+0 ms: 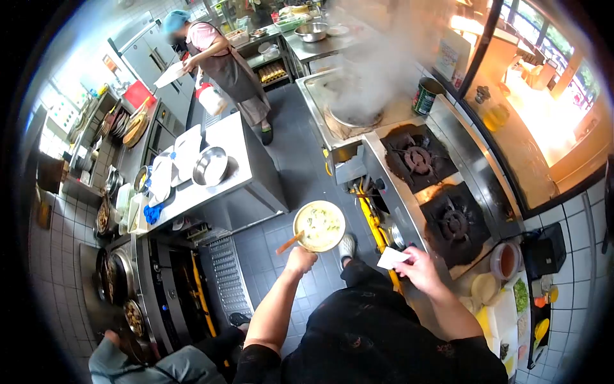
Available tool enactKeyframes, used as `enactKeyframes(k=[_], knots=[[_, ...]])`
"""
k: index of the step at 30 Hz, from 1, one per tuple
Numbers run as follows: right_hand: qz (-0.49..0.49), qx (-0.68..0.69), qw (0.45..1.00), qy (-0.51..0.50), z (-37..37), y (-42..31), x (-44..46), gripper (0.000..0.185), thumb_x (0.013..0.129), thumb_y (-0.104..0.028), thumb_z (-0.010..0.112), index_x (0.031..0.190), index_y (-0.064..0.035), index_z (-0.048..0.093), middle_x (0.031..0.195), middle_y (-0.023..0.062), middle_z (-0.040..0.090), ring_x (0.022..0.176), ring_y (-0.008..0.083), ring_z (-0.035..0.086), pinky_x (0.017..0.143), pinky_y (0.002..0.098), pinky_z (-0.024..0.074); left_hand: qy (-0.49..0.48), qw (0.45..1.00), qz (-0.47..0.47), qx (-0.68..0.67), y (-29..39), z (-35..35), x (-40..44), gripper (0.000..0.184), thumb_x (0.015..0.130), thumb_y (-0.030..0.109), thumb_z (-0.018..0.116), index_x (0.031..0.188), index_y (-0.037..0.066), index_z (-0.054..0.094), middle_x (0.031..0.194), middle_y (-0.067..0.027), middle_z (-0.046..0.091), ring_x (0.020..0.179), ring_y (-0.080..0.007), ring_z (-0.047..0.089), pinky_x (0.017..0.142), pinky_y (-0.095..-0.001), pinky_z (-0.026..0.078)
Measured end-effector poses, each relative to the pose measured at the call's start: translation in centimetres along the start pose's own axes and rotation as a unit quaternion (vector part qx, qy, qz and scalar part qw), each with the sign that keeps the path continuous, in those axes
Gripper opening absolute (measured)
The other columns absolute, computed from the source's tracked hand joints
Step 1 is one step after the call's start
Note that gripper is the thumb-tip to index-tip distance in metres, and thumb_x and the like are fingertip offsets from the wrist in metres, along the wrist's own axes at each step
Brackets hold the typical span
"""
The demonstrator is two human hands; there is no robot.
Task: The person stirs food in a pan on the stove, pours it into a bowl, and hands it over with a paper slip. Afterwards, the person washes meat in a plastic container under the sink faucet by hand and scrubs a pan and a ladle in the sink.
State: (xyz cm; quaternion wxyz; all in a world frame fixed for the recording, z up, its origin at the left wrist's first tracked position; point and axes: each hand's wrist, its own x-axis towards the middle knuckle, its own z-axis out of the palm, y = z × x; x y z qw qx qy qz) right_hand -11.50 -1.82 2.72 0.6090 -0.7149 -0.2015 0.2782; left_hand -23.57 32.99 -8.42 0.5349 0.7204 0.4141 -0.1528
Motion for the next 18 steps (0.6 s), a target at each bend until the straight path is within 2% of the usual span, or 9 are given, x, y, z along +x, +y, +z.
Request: enactKeyframes(k=[1, 2, 5, 8, 11, 14, 15, 17, 18], knots=[[0.022, 0.079, 0.997, 0.011, 1.5, -0.8, 1.4, 0.012, 0.090, -0.006, 0.070, 0.096, 0.0015, 0.063, 0.085, 0.0074, 0.071, 0.073, 0.0101, 0.067, 0.068, 0.0257, 0.0541, 0.015, 1.000, 0.006, 0.011, 2.0, -1.2, 1.1, 0.009, 0.075, 0.008, 0.062, 0.070, 0.000, 0.064, 0.060, -0.0045, 0.060, 0.047, -0.0130, 0.055, 0.041, -0.0307, 0.043], [0.014, 0.012, 1.000, 0.001, 1.9, 0.3, 3.3, 0.012, 0.093, -0.005, 0.067, 0.100, 0.0023, 0.061, 0.088, 0.0082, 0.072, 0.080, 0.0117, 0.069, 0.073, 0.0263, 0.0555, 0.019, 1.000, 0.008, -0.005, 2.9, -2.2, 2.9, 0.009, 0.075, 0.007, 0.062, 0.070, 0.000, 0.063, 0.059, -0.0045, 0.060, 0.046, -0.0128, 0.055, 0.041, -0.0305, 0.042], [0.005, 0.076, 0.996, -0.043, 3.5, 2.2, 9.8, 0.015, 0.097, -0.002, 0.057, 0.110, 0.0057, 0.058, 0.104, 0.0142, 0.070, 0.094, 0.0182, 0.070, 0.084, 0.0308, 0.0575, 0.029, 0.999, 0.014, -0.035, 6.6, -5.8, 9.1, 0.009, 0.074, 0.007, 0.063, 0.069, 0.000, 0.063, 0.059, -0.0045, 0.059, 0.045, -0.0127, 0.054, 0.040, -0.0303, 0.041], [0.009, 0.080, 0.995, -0.059, 4.5, 0.9, 18.2, 0.018, 0.099, -0.003, 0.053, 0.113, 0.0063, 0.059, 0.105, 0.0139, 0.069, 0.094, 0.0199, 0.070, 0.084, 0.0316, 0.0577, 0.031, 0.999, 0.007, -0.032, 10.8, -9.4, 16.0, 0.008, 0.074, 0.006, 0.064, 0.069, 0.000, 0.062, 0.059, -0.0048, 0.059, 0.045, -0.0131, 0.053, 0.040, -0.0303, 0.040], [-0.021, -0.018, 0.996, -0.088, 4.7, -1.0, 26.6, 0.016, 0.098, -0.001, 0.053, 0.110, 0.0055, 0.062, 0.111, 0.0140, 0.067, 0.093, 0.0188, 0.070, 0.081, 0.0297, 0.0574, 0.026, 1.000, 0.010, 0.015, 15.2, -13.3, 23.3, 0.012, 0.076, 0.010, 0.063, 0.070, -0.001, 0.063, 0.059, -0.0075, 0.061, 0.045, -0.0166, 0.056, 0.041, -0.0323, 0.042], [-0.034, 0.057, 0.992, -0.104, 4.2, -3.1, 33.0, 0.015, 0.097, 0.002, 0.054, 0.107, 0.0049, 0.064, 0.119, 0.0144, 0.063, 0.093, 0.0176, 0.069, 0.074, 0.0275, 0.0561, 0.063, 0.992, 0.054, 0.092, 21.5, -17.1, 29.1, 0.019, 0.079, 0.016, 0.062, 0.074, -0.002, 0.066, 0.060, -0.0110, 0.063, 0.048, -0.0211, 0.060, 0.045, -0.0357, 0.046], [-0.059, 0.020, 0.994, -0.086, 4.0, -3.3, 34.7, 0.015, 0.095, 0.002, 0.055, 0.105, 0.0052, 0.065, 0.122, 0.0138, 0.060, 0.088, 0.0159, 0.068, 0.069, 0.0258, 0.0530, 0.085, 0.980, 0.117, 0.137, 23.0, -18.4, 31.7, 0.024, 0.080, 0.021, 0.061, 0.076, -0.002, 0.068, 0.061, -0.0133, 0.065, 0.053, -0.0237, 0.064, 0.050, -0.0381, 0.049], [-0.118, -0.108, 0.986, -0.052, 3.3, -3.7, 37.2, 0.014, 0.094, 0.002, 0.056, 0.104, 0.0056, 0.065, 0.119, 0.0119, 0.059, 0.084, 0.0149, 0.066, 0.068, 0.0252, 0.0517, 0.042, 0.994, 0.056, 0.087, 26.6, -20.9, 36.7, 0.019, 0.079, 0.015, 0.061, 0.079, -0.003, 0.068, 0.063, -0.0114, 0.066, 0.055, -0.0223, 0.065, 0.050, -0.0367, 0.049], [-0.112, -0.116, 0.987, -0.026, 3.2, -4.7, 38.6, 0.013, 0.094, 0.002, 0.057, 0.103, 0.0057, 0.066, 0.112, 0.0103, 0.060, 0.082, 0.0138, 0.064, 0.068, 0.0249, 0.0510, 0.032, 0.993, 0.074, 0.085, 29.5, -22.1, 38.0, 0.017, 0.078, 0.013, 0.061, 0.079, -0.002, 0.068, 0.061, -0.0096, 0.064, 0.051, -0.0214, 0.062, 0.047, -0.0360, 0.048]])
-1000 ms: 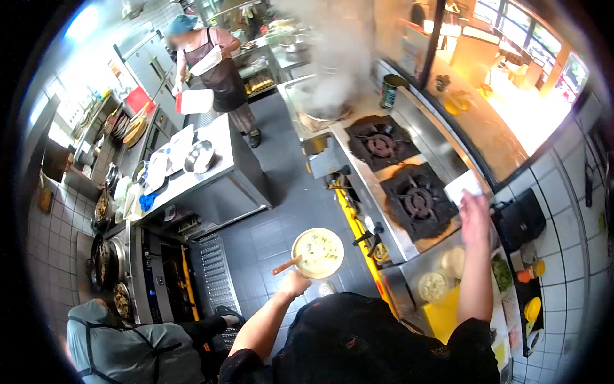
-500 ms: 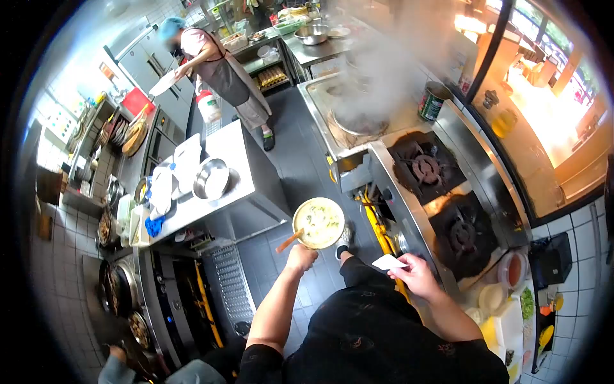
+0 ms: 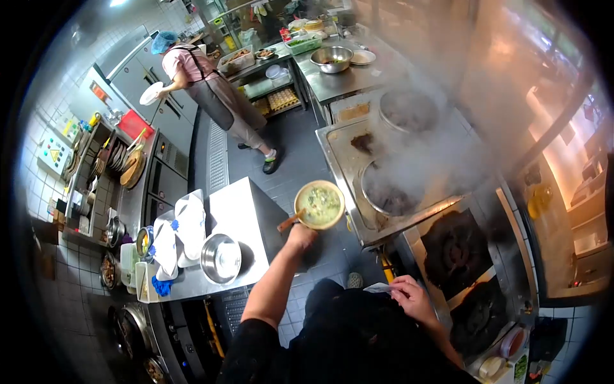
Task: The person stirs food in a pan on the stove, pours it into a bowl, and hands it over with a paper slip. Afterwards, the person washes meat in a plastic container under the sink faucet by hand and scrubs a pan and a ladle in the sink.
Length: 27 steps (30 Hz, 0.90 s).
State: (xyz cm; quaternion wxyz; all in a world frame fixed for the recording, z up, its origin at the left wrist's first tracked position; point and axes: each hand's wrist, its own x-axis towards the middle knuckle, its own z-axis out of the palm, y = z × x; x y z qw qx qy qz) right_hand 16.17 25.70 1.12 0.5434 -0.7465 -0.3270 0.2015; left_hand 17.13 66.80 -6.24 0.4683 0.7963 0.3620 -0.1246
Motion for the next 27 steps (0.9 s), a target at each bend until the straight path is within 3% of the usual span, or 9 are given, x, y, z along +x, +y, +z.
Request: enactKeyframes(k=[3, 4, 6, 10, 13, 20, 22, 24, 27], knots=[[-0.045, -0.112, 0.990, 0.071, -1.1, -0.3, 3.8, 0.012, 0.093, 0.000, 0.060, 0.101, 0.0054, 0.066, 0.099, 0.0080, 0.062, 0.079, 0.0123, 0.063, 0.069, 0.0250, 0.0511, 0.001, 0.999, 0.025, 0.036, 0.8, -2.2, 11.2, 0.015, 0.075, 0.013, 0.064, 0.076, 0.000, 0.069, 0.062, -0.0087, 0.064, 0.049, -0.0190, 0.060, 0.043, -0.0326, 0.045], [-0.071, -0.162, 0.980, 0.094, -1.2, -0.2, 5.2, 0.011, 0.092, 0.000, 0.061, 0.100, 0.0052, 0.066, 0.096, 0.0076, 0.062, 0.079, 0.0122, 0.063, 0.070, 0.0251, 0.0515, -0.002, 1.000, 0.020, -0.008, 4.4, -3.8, 11.7, 0.012, 0.078, 0.009, 0.061, 0.075, -0.002, 0.065, 0.058, -0.0087, 0.060, 0.044, -0.0198, 0.056, 0.039, -0.0343, 0.042], [-0.011, -0.115, 0.984, 0.138, -1.0, -0.4, 8.0, 0.013, 0.091, -0.001, 0.062, 0.102, 0.0049, 0.066, 0.093, 0.0079, 0.063, 0.078, 0.0125, 0.064, 0.070, 0.0254, 0.0521, -0.010, 0.992, 0.021, -0.124, 7.0, -5.6, 16.6, 0.010, 0.078, 0.007, 0.061, 0.071, 0.001, 0.062, 0.056, -0.0067, 0.055, 0.040, -0.0185, 0.049, 0.036, -0.0333, 0.037], [0.131, -0.015, 0.967, 0.217, 0.2, -1.8, 15.8, 0.017, 0.091, -0.001, 0.064, 0.107, 0.0045, 0.064, 0.093, 0.0089, 0.066, 0.076, 0.0129, 0.066, 0.070, 0.0258, 0.0534, -0.022, 0.985, -0.017, -0.173, 11.5, -8.8, 27.0, 0.008, 0.077, 0.003, 0.062, 0.070, 0.003, 0.058, 0.055, -0.0040, 0.050, 0.040, -0.0144, 0.046, 0.035, -0.0296, 0.031], [0.110, -0.103, 0.951, 0.270, 0.8, -3.0, 24.9, 0.019, 0.093, -0.001, 0.063, 0.110, 0.0039, 0.062, 0.090, 0.0085, 0.068, 0.077, 0.0128, 0.067, 0.071, 0.0263, 0.0545, -0.042, 0.987, -0.014, -0.155, 14.5, -11.4, 35.6, 0.009, 0.078, 0.004, 0.062, 0.070, 0.003, 0.058, 0.055, -0.0032, 0.050, 0.041, -0.0137, 0.046, 0.036, -0.0294, 0.031], [0.144, 0.005, 0.942, 0.302, 4.2, 10.4, 45.6, 0.015, 0.097, -0.006, 0.058, 0.108, 0.0030, 0.061, 0.089, 0.0080, 0.069, 0.074, 0.0128, 0.067, 0.068, 0.0274, 0.0555, -0.035, 0.998, 0.033, -0.035, 20.2, -15.7, 50.7, 0.012, 0.076, 0.006, 0.063, 0.066, 0.004, 0.058, 0.056, -0.0033, 0.051, 0.042, -0.0139, 0.046, 0.037, -0.0299, 0.033], [0.258, 0.054, 0.915, 0.305, 4.3, 15.5, 53.5, 0.015, 0.098, -0.008, 0.057, 0.108, 0.0019, 0.062, 0.091, 0.0078, 0.068, 0.074, 0.0137, 0.066, 0.067, 0.0275, 0.0552, -0.031, 0.999, 0.036, 0.000, 21.9, -16.8, 54.2, 0.012, 0.075, 0.006, 0.063, 0.065, 0.002, 0.058, 0.056, -0.0043, 0.052, 0.042, -0.0143, 0.047, 0.037, -0.0304, 0.034], [0.193, 0.060, 0.925, 0.322, 4.3, 24.4, 61.1, 0.014, 0.098, -0.008, 0.057, 0.108, 0.0011, 0.062, 0.093, 0.0079, 0.067, 0.076, 0.0148, 0.066, 0.068, 0.0279, 0.0558, -0.037, 0.998, 0.035, -0.021, 21.3, -16.8, 60.4, 0.012, 0.075, 0.006, 0.063, 0.066, 0.001, 0.059, 0.055, -0.0049, 0.053, 0.042, -0.0146, 0.048, 0.037, -0.0302, 0.035], [0.264, 0.329, 0.815, 0.398, 2.6, 27.5, 74.8, 0.017, 0.097, -0.007, 0.057, 0.111, 0.0022, 0.060, 0.096, 0.0107, 0.066, 0.079, 0.0179, 0.066, 0.069, 0.0279, 0.0574, -0.048, 0.998, 0.029, -0.010, 22.6, -17.3, 65.8, 0.011, 0.075, 0.007, 0.064, 0.068, -0.001, 0.060, 0.056, -0.0057, 0.054, 0.042, -0.0147, 0.049, 0.037, -0.0300, 0.036]])
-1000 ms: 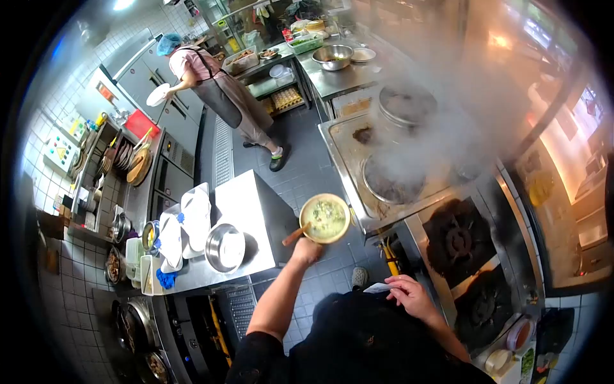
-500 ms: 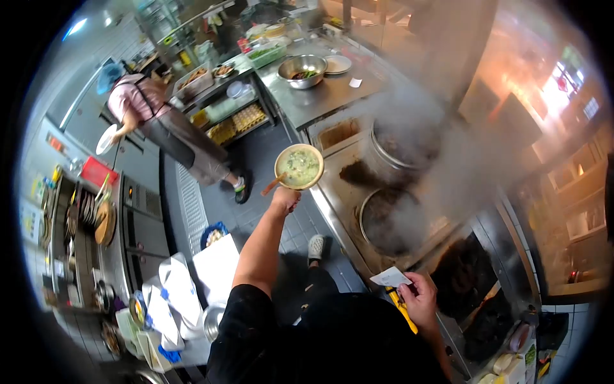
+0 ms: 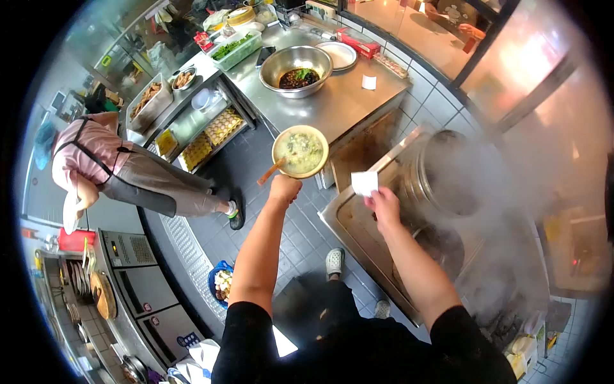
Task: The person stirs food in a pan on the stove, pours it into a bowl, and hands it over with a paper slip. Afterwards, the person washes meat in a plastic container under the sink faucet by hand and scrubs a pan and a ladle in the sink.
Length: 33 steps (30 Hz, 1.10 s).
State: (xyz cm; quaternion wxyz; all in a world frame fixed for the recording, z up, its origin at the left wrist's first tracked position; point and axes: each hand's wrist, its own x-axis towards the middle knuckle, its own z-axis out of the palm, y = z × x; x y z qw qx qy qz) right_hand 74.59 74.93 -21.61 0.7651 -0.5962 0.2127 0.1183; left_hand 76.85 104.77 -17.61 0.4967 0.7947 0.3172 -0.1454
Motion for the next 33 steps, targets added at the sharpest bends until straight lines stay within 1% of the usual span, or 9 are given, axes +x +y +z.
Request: enactKeyframes(k=[13, 17, 20, 22, 24, 26, 27, 29, 33], knots=[[0.071, 0.086, 0.993, 0.041, 17.5, 0.6, 22.6, 0.022, 0.098, -0.004, 0.052, 0.117, 0.0062, 0.057, 0.101, 0.0141, 0.065, 0.084, 0.0231, 0.068, 0.075, 0.0327, 0.0605, -0.016, 1.000, -0.006, -0.024, 4.6, 0.5, 13.1, 0.013, 0.077, 0.007, 0.065, 0.068, -0.002, 0.063, 0.058, -0.0075, 0.060, 0.044, -0.0164, 0.055, 0.039, -0.0325, 0.041], [-0.033, -0.198, 0.977, 0.072, 17.6, -1.2, 22.1, 0.014, 0.095, -0.001, 0.051, 0.105, 0.0078, 0.057, 0.088, 0.0161, 0.066, 0.067, 0.0230, 0.067, 0.062, 0.0340, 0.0594, -0.024, 1.000, 0.000, 0.012, 6.2, 2.1, 14.6, 0.011, 0.077, 0.008, 0.062, 0.076, -0.002, 0.063, 0.057, -0.0072, 0.056, 0.042, -0.0169, 0.051, 0.038, -0.0331, 0.038], [-0.300, -0.400, 0.839, 0.214, 15.8, 1.5, 20.4, 0.015, 0.096, -0.011, 0.050, 0.098, 0.0017, 0.058, 0.069, 0.0121, 0.063, 0.055, 0.0242, 0.061, 0.050, 0.0399, 0.0529, -0.010, 0.985, 0.115, 0.127, 4.9, 4.9, 18.4, 0.019, 0.080, 0.013, 0.058, 0.089, -0.002, 0.066, 0.061, -0.0116, 0.060, 0.047, -0.0208, 0.055, 0.043, -0.0367, 0.044], [-0.216, -0.286, 0.933, 0.014, 13.9, 0.7, 10.3, 0.023, 0.097, -0.008, 0.051, 0.119, -0.0036, 0.051, 0.091, 0.0119, 0.062, 0.065, 0.0199, 0.059, 0.058, 0.0380, 0.0531, -0.046, 0.957, 0.230, 0.172, 4.7, 6.4, 20.6, 0.021, 0.085, 0.019, 0.055, 0.093, 0.001, 0.064, 0.067, -0.0092, 0.058, 0.052, -0.0201, 0.053, 0.048, -0.0359, 0.044], [-0.116, -0.228, 0.953, -0.164, 10.3, -1.4, -1.9, 0.044, 0.097, -0.006, 0.052, 0.140, -0.0089, 0.043, 0.113, 0.0117, 0.061, 0.076, 0.0157, 0.057, 0.066, 0.0360, 0.0534, -0.157, 0.978, 0.122, -0.057, 5.0, 6.8, 20.7, 0.024, 0.090, 0.025, 0.052, 0.096, 0.005, 0.062, 0.074, -0.0068, 0.055, 0.057, -0.0194, 0.051, 0.052, -0.0351, 0.045], [-0.190, -0.251, 0.912, -0.263, 5.9, -5.3, -12.0, 0.041, 0.094, 0.000, 0.053, 0.135, -0.0052, 0.053, 0.100, 0.0121, 0.067, 0.082, 0.0155, 0.063, 0.068, 0.0343, 0.0536, -0.197, 0.947, -0.007, -0.252, 4.8, 5.5, 19.8, 0.026, 0.095, 0.031, 0.049, 0.100, 0.008, 0.060, 0.080, -0.0045, 0.053, 0.062, -0.0186, 0.049, 0.056, -0.0343, 0.045], [-0.037, -0.216, 0.924, -0.314, 3.6, -6.1, -16.1, 0.033, 0.094, -0.001, 0.053, 0.127, -0.0031, 0.060, 0.102, 0.0120, 0.067, 0.088, 0.0178, 0.065, 0.074, 0.0355, 0.0531, -0.183, 0.933, -0.041, -0.308, 4.5, 5.1, 18.9, 0.028, 0.098, 0.034, 0.047, 0.101, 0.010, 0.059, 0.083, -0.0033, 0.052, 0.064, -0.0183, 0.048, 0.059, -0.0339, 0.045], [-0.169, -0.269, 0.904, -0.285, -3.6, -5.4, -21.3, 0.030, 0.094, -0.003, 0.053, 0.123, -0.0029, 0.062, 0.105, 0.0123, 0.067, 0.098, 0.0229, 0.064, 0.083, 0.0375, 0.0515, -0.110, 0.888, -0.032, -0.446, 5.9, 4.5, 15.5, 0.029, 0.093, 0.032, 0.057, 0.106, 0.006, 0.061, 0.078, -0.0031, 0.055, 0.068, -0.0204, 0.052, 0.057, -0.0322, 0.045], [-0.191, -0.325, 0.924, -0.059, -16.3, -8.2, -35.7, 0.030, 0.094, -0.004, 0.054, 0.122, -0.0054, 0.063, 0.114, 0.0135, 0.066, 0.112, 0.0280, 0.061, 0.092, 0.0386, 0.0488, -0.189, 0.927, 0.137, -0.294, 9.1, 16.0, -1.6, 0.029, 0.092, 0.030, 0.058, 0.108, 0.006, 0.061, 0.084, -0.0055, 0.057, 0.073, -0.0232, 0.055, 0.062, -0.0346, 0.046]])
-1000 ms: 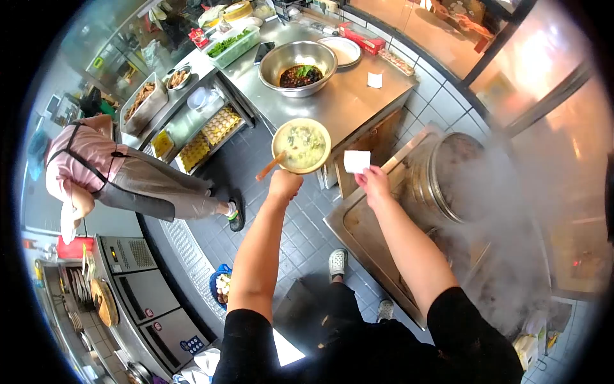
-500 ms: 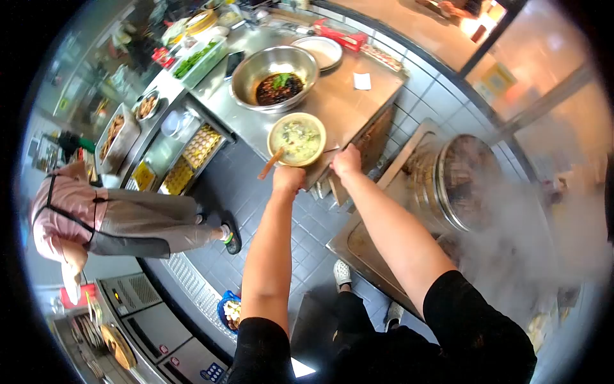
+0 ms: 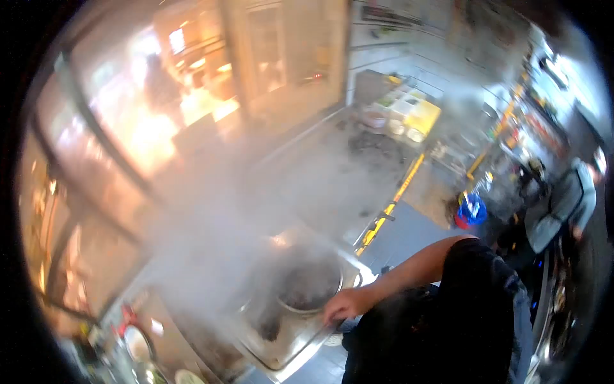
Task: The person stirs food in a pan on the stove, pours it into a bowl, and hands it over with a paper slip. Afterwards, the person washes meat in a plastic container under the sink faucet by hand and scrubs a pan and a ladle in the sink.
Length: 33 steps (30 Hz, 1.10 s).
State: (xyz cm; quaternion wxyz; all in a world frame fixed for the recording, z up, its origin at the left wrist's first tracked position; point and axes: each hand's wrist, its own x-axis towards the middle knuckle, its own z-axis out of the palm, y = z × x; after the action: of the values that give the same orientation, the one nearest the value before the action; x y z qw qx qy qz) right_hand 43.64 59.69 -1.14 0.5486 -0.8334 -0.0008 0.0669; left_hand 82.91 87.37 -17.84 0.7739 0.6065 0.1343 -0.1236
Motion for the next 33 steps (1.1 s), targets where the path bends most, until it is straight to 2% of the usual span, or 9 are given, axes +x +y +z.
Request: enactKeyframes(k=[4, 11, 20, 21, 23, 25, 26, 32, 33], knots=[[0.047, -0.061, 0.958, 0.275, -8.0, 2.7, -15.6, 0.034, 0.091, -0.003, 0.055, 0.125, -0.0055, 0.059, 0.122, 0.0135, 0.064, 0.113, 0.0310, 0.061, 0.095, 0.0385, 0.0494, -0.274, 0.936, -0.006, 0.221, -6.5, 18.9, -16.4, 0.030, 0.092, 0.028, 0.059, 0.111, 0.006, 0.062, 0.091, -0.0079, 0.060, 0.079, -0.0260, 0.057, 0.067, -0.0370, 0.048], [0.284, -0.112, 0.784, 0.541, -8.6, 14.2, -44.2, 0.050, 0.087, -0.002, 0.057, 0.136, -0.0090, 0.051, 0.126, 0.0185, 0.058, 0.107, 0.0386, 0.062, 0.089, 0.0435, 0.0538, -0.583, 0.635, 0.053, 0.504, -18.5, 33.9, -42.6, 0.032, 0.091, 0.025, 0.060, 0.115, 0.005, 0.063, 0.101, -0.0121, 0.064, 0.089, -0.0310, 0.061, 0.076, -0.0413, 0.050], [0.474, 0.009, 0.511, 0.717, 1.0, 22.2, -66.9, 0.056, 0.084, -0.002, 0.060, 0.138, -0.0072, 0.045, 0.127, 0.0227, 0.054, 0.095, 0.0417, 0.064, 0.083, 0.0481, 0.0533, -0.687, 0.251, 0.468, 0.495, -29.5, 45.7, -59.2, 0.026, 0.093, 0.018, 0.057, 0.115, 0.006, 0.067, 0.107, -0.0156, 0.068, 0.096, -0.0308, 0.066, 0.082, -0.0401, 0.055], [0.489, 0.024, 0.490, 0.722, 2.1, 22.1, -68.9, 0.056, 0.084, -0.001, 0.060, 0.138, -0.0074, 0.045, 0.128, 0.0230, 0.053, 0.094, 0.0416, 0.064, 0.082, 0.0475, 0.0536, -0.687, 0.174, 0.424, 0.564, -27.6, 50.3, -64.6, 0.024, 0.095, 0.016, 0.056, 0.114, 0.006, 0.067, 0.105, -0.0151, 0.068, 0.094, -0.0289, 0.066, 0.082, -0.0377, 0.055], [0.531, -0.001, 0.439, 0.725, 4.3, 21.5, -71.7, 0.057, 0.084, 0.001, 0.060, 0.138, -0.0074, 0.045, 0.128, 0.0240, 0.052, 0.092, 0.0413, 0.064, 0.082, 0.0464, 0.0540, -0.665, 0.247, 0.665, 0.233, -33.6, 51.8, -63.0, 0.025, 0.104, 0.017, 0.047, 0.121, 0.003, 0.059, 0.105, -0.0079, 0.063, 0.094, -0.0195, 0.061, 0.086, -0.0315, 0.052], [0.565, -0.020, 0.400, 0.722, 5.6, 20.9, -73.9, 0.057, 0.084, 0.002, 0.059, 0.139, -0.0060, 0.044, 0.130, 0.0250, 0.051, 0.090, 0.0414, 0.065, 0.082, 0.0454, 0.0540, -0.752, 0.223, 0.532, 0.320, -34.3, 54.4, -66.8, 0.025, 0.105, 0.017, 0.045, 0.123, 0.004, 0.057, 0.106, -0.0075, 0.062, 0.096, -0.0179, 0.060, 0.087, -0.0308, 0.051], [0.557, 0.086, 0.369, 0.739, 5.8, 20.2, -74.6, 0.059, 0.083, 0.002, 0.060, 0.139, -0.0046, 0.044, 0.129, 0.0244, 0.052, 0.095, 0.0414, 0.063, 0.084, 0.0454, 0.0532, -0.647, 0.107, 0.686, 0.315, -35.0, 55.7, -69.1, 0.025, 0.105, 0.017, 0.044, 0.122, 0.004, 0.057, 0.105, -0.0078, 0.061, 0.094, -0.0178, 0.060, 0.087, -0.0310, 0.052], [0.607, 0.005, 0.336, 0.720, 6.8, 24.0, -76.1, 0.060, 0.081, 0.001, 0.063, 0.138, -0.0032, 0.046, 0.129, 0.0245, 0.052, 0.113, 0.0430, 0.056, 0.097, 0.0449, 0.0494, -0.348, -0.109, 0.925, 0.104, -46.1, 62.6, -73.5, 0.017, 0.099, 0.016, 0.054, 0.110, 0.006, 0.062, 0.094, -0.0081, 0.063, 0.082, -0.0188, 0.061, 0.076, -0.0329, 0.054], [0.602, 0.034, 0.334, 0.725, 6.3, 24.9, -76.4, 0.060, 0.081, 0.000, 0.064, 0.138, -0.0031, 0.046, 0.130, 0.0242, 0.051, 0.111, 0.0420, 0.057, 0.096, 0.0440, 0.0504, -0.567, -0.020, 0.801, 0.188, -44.8, 64.8, -77.0, 0.017, 0.098, 0.016, 0.054, 0.109, 0.005, 0.062, 0.093, -0.0094, 0.062, 0.083, -0.0208, 0.060, 0.078, -0.0344, 0.053]])
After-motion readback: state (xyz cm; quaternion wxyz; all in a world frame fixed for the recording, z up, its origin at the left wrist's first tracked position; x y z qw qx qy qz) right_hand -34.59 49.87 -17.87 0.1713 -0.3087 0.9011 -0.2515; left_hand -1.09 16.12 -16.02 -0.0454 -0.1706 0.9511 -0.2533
